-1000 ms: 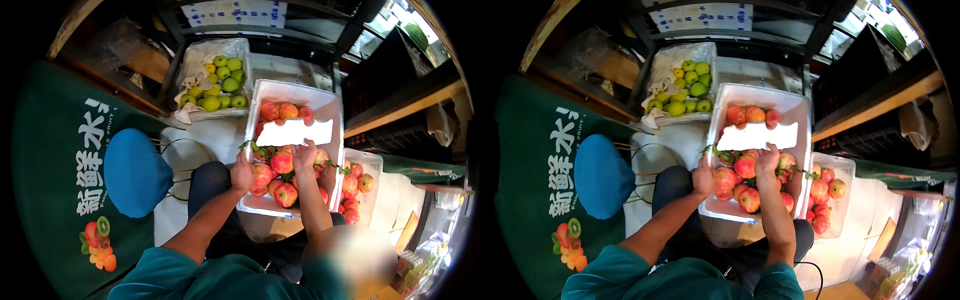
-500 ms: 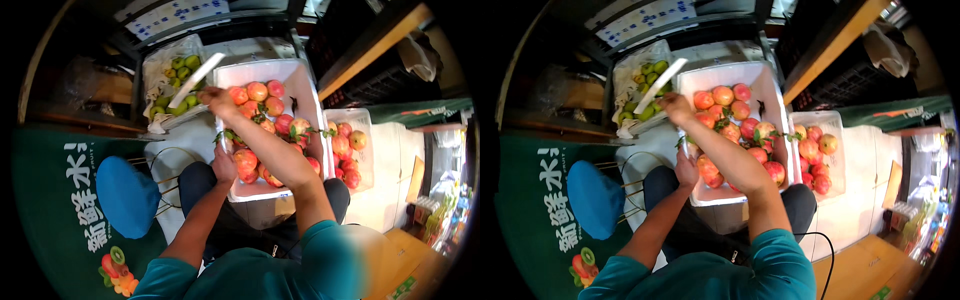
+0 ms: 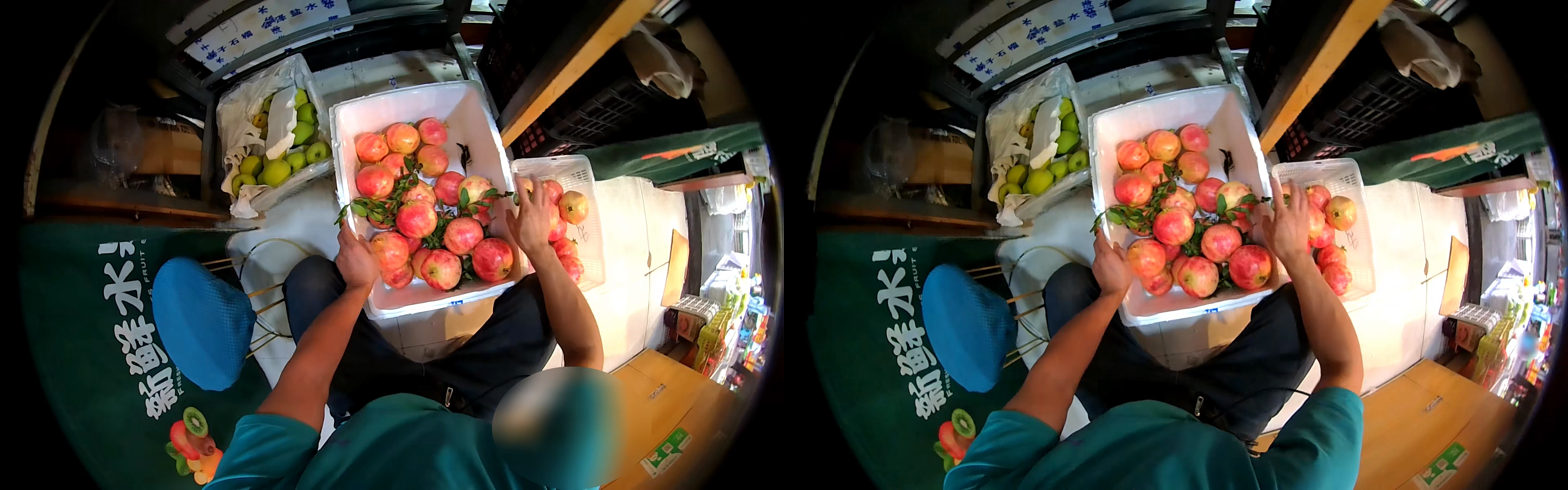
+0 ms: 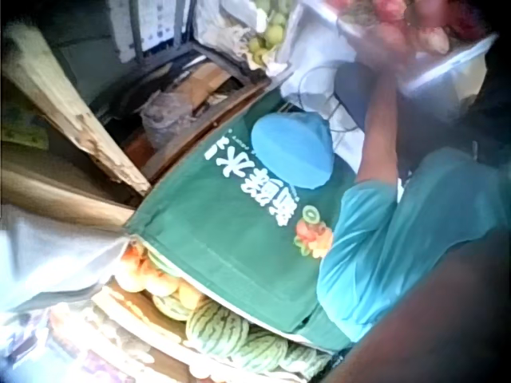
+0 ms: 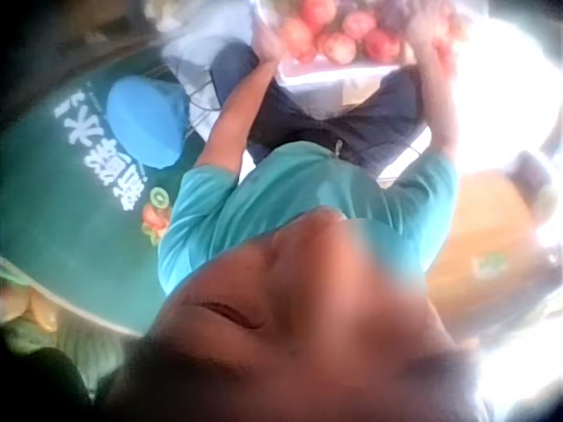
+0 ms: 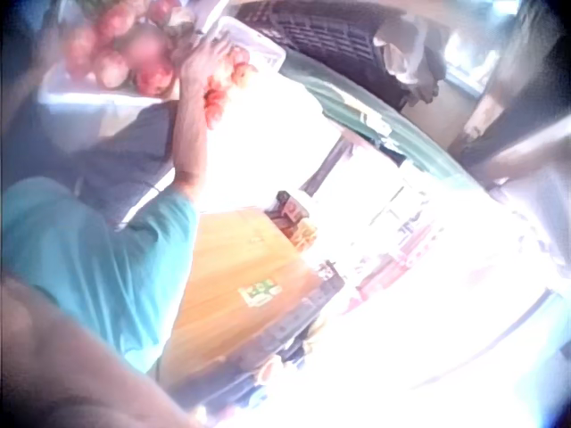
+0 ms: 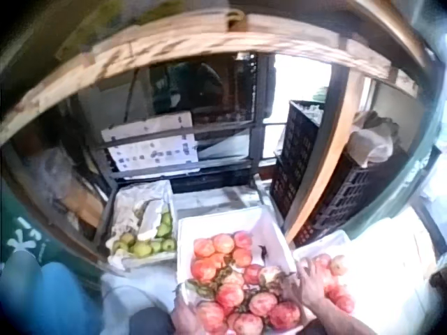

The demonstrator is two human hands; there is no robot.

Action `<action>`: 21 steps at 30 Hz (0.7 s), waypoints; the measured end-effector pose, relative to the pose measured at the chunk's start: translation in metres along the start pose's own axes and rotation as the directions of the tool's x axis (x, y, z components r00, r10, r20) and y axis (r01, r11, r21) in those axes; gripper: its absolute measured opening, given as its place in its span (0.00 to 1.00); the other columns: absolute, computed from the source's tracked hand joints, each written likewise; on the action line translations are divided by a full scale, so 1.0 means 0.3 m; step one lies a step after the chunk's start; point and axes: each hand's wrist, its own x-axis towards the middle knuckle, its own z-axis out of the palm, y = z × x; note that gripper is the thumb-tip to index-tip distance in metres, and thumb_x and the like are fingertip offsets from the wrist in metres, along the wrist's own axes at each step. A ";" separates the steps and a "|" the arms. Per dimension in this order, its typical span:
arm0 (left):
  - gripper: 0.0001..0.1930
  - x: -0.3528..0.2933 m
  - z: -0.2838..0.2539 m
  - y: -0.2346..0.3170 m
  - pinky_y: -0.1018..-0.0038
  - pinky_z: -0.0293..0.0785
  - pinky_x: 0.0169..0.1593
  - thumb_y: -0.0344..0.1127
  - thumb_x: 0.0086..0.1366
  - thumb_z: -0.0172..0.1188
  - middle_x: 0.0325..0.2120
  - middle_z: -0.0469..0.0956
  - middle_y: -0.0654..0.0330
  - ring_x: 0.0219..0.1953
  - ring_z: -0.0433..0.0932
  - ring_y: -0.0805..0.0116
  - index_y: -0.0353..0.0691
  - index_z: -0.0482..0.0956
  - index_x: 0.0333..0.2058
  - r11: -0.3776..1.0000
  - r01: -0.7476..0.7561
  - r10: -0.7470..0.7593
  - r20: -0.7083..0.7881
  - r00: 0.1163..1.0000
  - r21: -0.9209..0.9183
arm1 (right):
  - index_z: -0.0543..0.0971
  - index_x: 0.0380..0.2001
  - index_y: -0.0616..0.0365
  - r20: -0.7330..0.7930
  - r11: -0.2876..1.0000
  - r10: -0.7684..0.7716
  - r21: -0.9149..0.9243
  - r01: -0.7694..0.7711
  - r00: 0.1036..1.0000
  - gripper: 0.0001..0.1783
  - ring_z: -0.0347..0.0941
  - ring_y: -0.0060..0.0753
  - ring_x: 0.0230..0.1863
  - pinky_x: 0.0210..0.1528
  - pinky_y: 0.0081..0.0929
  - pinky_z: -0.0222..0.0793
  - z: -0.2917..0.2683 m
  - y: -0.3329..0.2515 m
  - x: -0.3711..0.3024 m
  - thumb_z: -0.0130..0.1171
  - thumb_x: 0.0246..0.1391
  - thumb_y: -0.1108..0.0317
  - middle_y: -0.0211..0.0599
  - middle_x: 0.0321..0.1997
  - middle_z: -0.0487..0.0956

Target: The person organizes and restocks fruit in a market stall. They handle white plastic crates, moving them from the floor to display tables. They also sort pomegranates by hand, transferring them between boxes and arranging them for sale. Finally, they pick up and inspect a wrapped citrus fruit.

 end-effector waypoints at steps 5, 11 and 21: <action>0.31 0.000 0.009 -0.006 0.50 0.78 0.49 0.32 0.67 0.55 0.55 0.73 0.38 0.47 0.79 0.36 0.30 0.59 0.67 0.998 -0.068 0.068 -0.053 0.996 -0.005 | 0.81 0.54 0.53 0.289 0.980 0.116 0.120 -0.156 0.950 0.19 0.79 0.48 0.44 0.44 0.43 0.76 0.059 0.057 -0.004 0.62 0.59 0.65 0.46 0.40 0.82; 0.33 -0.007 -0.001 0.013 0.51 0.77 0.51 0.33 0.67 0.56 0.55 0.73 0.38 0.48 0.79 0.37 0.31 0.57 0.68 1.000 -0.003 0.003 0.011 1.000 0.030 | 0.84 0.43 0.57 -0.178 0.884 0.247 0.444 -0.146 0.953 0.10 0.81 0.48 0.33 0.36 0.40 0.77 -0.025 0.000 0.020 0.59 0.64 0.66 0.44 0.34 0.83; 0.36 0.009 -0.015 0.025 0.49 0.75 0.51 0.36 0.66 0.56 0.52 0.78 0.37 0.48 0.80 0.36 0.38 0.54 0.70 0.986 0.164 -0.165 0.067 0.984 0.020 | 0.71 0.59 0.64 0.451 0.886 0.291 0.205 -0.415 0.844 0.30 0.81 0.63 0.43 0.47 0.50 0.77 0.103 0.011 -0.018 0.61 0.60 0.56 0.59 0.46 0.83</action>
